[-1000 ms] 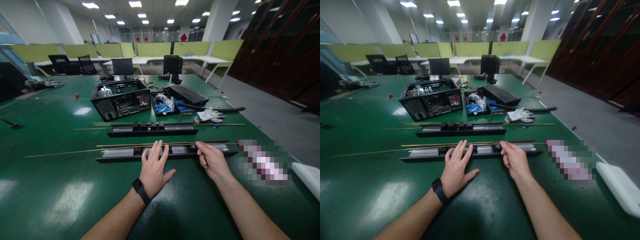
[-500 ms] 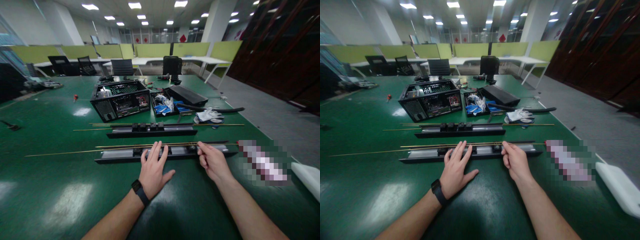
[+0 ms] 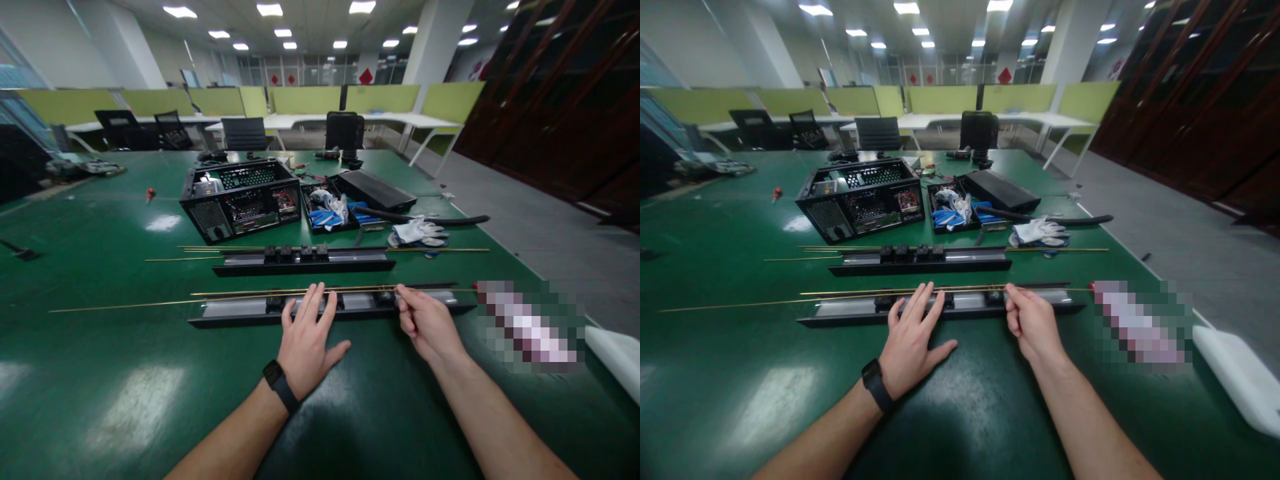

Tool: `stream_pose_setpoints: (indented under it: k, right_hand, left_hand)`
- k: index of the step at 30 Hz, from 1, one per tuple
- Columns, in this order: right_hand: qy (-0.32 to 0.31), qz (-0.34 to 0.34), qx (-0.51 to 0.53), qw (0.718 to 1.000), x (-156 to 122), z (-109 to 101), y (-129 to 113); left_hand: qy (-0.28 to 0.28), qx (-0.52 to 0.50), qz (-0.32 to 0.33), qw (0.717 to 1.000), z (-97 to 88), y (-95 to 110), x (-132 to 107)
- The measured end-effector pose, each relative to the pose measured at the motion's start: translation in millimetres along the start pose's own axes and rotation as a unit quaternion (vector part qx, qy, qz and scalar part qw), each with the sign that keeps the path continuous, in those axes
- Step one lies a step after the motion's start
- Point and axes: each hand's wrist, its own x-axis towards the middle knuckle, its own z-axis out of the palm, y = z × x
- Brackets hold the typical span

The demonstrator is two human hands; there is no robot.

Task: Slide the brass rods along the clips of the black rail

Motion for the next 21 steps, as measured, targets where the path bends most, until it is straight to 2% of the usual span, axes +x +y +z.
stream_pose_setpoints:
  k: [12, 21]
  right_hand:
    - [-0.001, -0.015, -0.049, 0.999, -4.2, 4.1, 1.2]
    - [0.002, -0.006, -0.01, 1.0, -1.1, 1.1, 0.8]
  left_hand:
    - [0.005, -0.004, -0.003, 1.0, 0.9, 1.0, -0.8]
    - [0.001, -0.005, 0.001, 1.0, 0.2, 0.5, -0.7]
